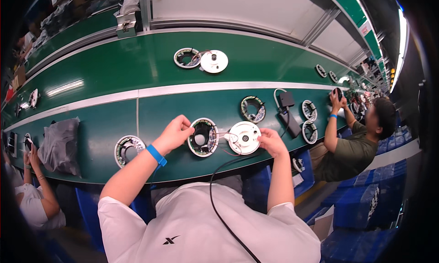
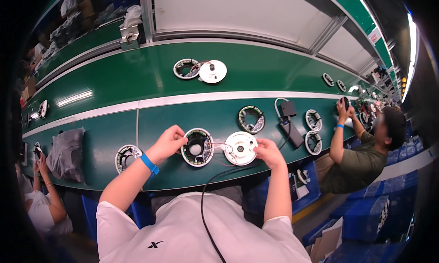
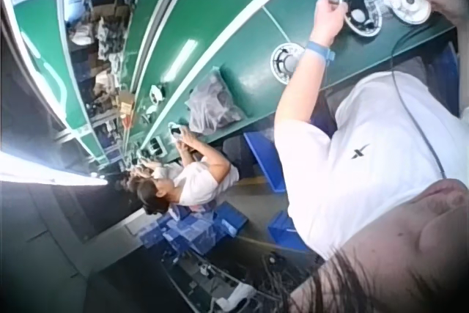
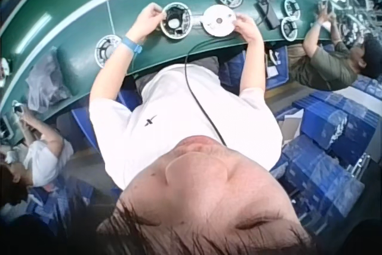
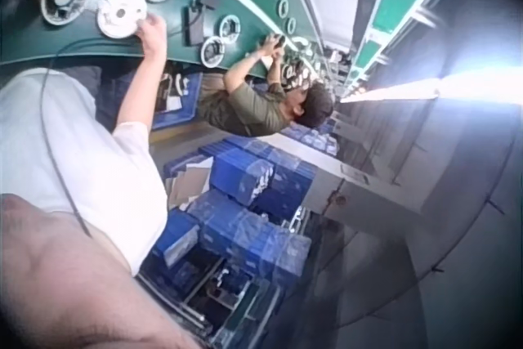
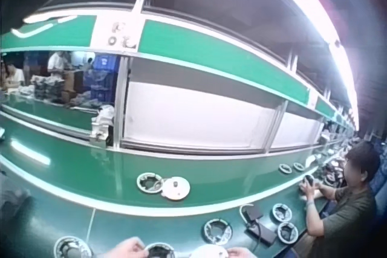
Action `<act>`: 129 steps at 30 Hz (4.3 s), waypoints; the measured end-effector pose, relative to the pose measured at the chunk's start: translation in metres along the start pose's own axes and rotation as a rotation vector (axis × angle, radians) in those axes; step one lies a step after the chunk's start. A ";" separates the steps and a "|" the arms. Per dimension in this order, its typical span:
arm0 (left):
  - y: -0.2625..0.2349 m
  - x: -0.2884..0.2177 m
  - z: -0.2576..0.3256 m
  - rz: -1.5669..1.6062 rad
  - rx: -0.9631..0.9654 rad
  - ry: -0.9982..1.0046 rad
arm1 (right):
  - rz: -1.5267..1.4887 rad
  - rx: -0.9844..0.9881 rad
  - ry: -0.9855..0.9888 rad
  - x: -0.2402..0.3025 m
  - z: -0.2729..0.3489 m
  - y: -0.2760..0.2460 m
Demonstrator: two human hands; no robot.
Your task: The person assembles electronic components by hand, inserting circular LED boards and connector wires into plastic fixture housings on an industrial conveyor line.
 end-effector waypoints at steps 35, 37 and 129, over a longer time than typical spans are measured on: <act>-0.390 0.080 -0.086 0.614 -0.675 0.314 | -0.184 -0.065 -0.559 -0.004 -0.317 0.441; -0.398 0.086 -0.082 0.476 -0.710 0.318 | -0.244 -0.016 -0.455 -0.006 -0.321 0.448; 0.053 0.063 0.070 -0.568 -0.701 0.483 | 0.356 -0.032 -0.674 -0.032 -0.036 0.177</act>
Point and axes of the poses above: each hand's wrist, its own z-axis away from the middle knuckle, its own y-axis out of the palm, x = y × z, the point moved 5 cm from there along -z, towards the middle knuckle, and after that the axes turned 15 degrees about -y, right-handed, at the moved point
